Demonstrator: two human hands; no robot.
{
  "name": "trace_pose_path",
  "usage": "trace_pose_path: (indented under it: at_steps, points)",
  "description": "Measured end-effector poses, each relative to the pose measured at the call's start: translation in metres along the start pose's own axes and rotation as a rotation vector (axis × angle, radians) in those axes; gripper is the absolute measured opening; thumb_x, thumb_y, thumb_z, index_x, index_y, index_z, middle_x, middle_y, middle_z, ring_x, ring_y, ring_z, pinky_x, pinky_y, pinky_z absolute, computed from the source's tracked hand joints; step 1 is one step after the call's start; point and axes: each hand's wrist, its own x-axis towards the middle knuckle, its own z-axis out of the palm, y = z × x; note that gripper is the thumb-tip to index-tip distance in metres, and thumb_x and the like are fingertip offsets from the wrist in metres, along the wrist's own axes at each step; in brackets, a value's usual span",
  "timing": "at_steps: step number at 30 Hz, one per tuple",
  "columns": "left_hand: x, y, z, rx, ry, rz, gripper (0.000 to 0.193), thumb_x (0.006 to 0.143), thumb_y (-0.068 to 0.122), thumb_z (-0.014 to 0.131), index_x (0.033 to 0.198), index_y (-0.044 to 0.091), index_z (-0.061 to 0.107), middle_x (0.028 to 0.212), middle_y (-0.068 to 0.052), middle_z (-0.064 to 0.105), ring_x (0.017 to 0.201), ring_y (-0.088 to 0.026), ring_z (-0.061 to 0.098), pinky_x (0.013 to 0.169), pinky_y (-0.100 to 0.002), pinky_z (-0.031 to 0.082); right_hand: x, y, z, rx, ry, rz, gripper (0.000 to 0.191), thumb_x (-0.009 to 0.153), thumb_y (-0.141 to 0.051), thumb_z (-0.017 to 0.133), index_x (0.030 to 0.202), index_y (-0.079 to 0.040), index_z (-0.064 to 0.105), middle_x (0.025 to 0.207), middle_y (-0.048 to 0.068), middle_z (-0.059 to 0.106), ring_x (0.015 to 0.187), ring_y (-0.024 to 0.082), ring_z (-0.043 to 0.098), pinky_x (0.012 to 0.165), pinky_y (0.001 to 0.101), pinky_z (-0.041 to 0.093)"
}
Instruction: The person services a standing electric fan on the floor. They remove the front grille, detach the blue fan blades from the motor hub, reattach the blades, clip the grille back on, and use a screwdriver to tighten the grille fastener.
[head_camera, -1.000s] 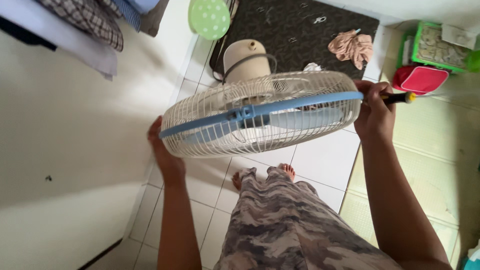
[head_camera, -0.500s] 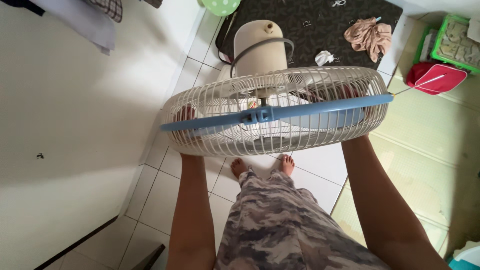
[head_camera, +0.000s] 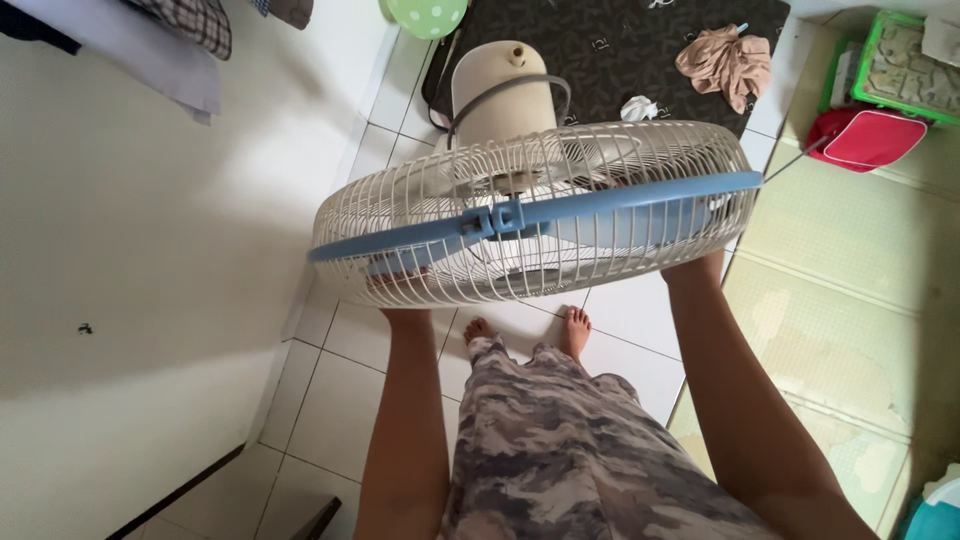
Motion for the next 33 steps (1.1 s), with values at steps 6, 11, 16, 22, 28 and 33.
trace_pose_path:
  at_steps: [6, 11, 16, 22, 28, 33]
  points:
    - [0.0, -0.006, -0.039, -0.654, 0.019, -0.174, 0.042, 0.091, 0.03, 0.048, 0.121, 0.0, 0.044, 0.115, -0.012, 0.048, 0.103, -0.022, 0.047, 0.087, -0.035, 0.038, -0.012, -0.028, -0.017, -0.495, 0.151, -0.25, 0.02, 0.095, -0.018, 0.053, 0.085, -0.003, 0.047, 0.069, 0.007, 0.044, 0.054, 0.013, 0.039, 0.049, 0.0277, 0.03]
    - [0.005, 0.042, -0.086, -0.956, 0.152, -0.446, 0.042, 0.085, 0.027, 0.039, 0.121, 0.005, 0.04, 0.124, -0.008, 0.043, 0.117, -0.019, 0.039, 0.097, -0.03, 0.028, -0.053, -0.065, 0.007, -0.445, -0.097, -0.303, 0.021, 0.098, -0.024, 0.037, 0.088, -0.006, 0.042, 0.07, 0.003, 0.042, 0.059, 0.009, 0.04, 0.054, 0.0233, 0.036]
    - [-0.017, 0.118, -0.113, -0.201, 0.233, 0.238, 0.035, 0.091, 0.016, 0.044, 0.122, -0.001, 0.041, 0.127, -0.015, 0.043, 0.126, -0.025, 0.033, 0.107, -0.034, 0.023, -0.098, -0.086, 0.041, -0.561, -0.383, -0.327, 0.018, 0.097, -0.023, 0.037, 0.097, -0.005, 0.038, 0.083, 0.005, 0.048, 0.067, 0.01, 0.041, 0.064, 0.0221, 0.036]
    - [-0.044, 0.196, -0.099, -0.475, -0.271, 0.363, 0.017, 0.084, 0.008, 0.053, 0.099, 0.003, 0.056, 0.101, -0.011, 0.059, 0.089, -0.018, 0.06, 0.076, -0.026, 0.05, -0.145, -0.079, 0.073, -0.763, -0.638, -0.236, 0.019, 0.083, -0.009, 0.049, 0.099, -0.002, 0.041, 0.084, 0.006, 0.053, 0.076, 0.011, 0.05, 0.064, 0.0221, 0.04]
    - [-0.056, 0.229, -0.088, -0.675, -0.367, 0.183, 0.016, 0.087, 0.008, 0.047, 0.098, -0.001, 0.055, 0.088, -0.009, 0.061, 0.078, -0.014, 0.06, 0.069, -0.023, 0.048, -0.167, -0.073, 0.1, -1.189, -0.748, -0.279, 0.025, 0.071, -0.008, 0.062, 0.092, -0.003, 0.052, 0.074, 0.005, 0.06, 0.064, 0.011, 0.056, 0.058, 0.0245, 0.045]
    - [-0.054, 0.223, -0.086, -0.688, -0.346, 0.048, 0.017, 0.089, 0.011, 0.045, 0.091, -0.002, 0.056, 0.083, -0.007, 0.063, 0.069, -0.01, 0.058, 0.062, -0.02, 0.047, -0.163, -0.111, 0.117, -1.1, -0.861, -0.589, 0.028, 0.068, -0.006, 0.065, 0.095, -0.003, 0.055, 0.094, 0.009, 0.059, 0.083, 0.015, 0.055, 0.071, 0.027, 0.045]
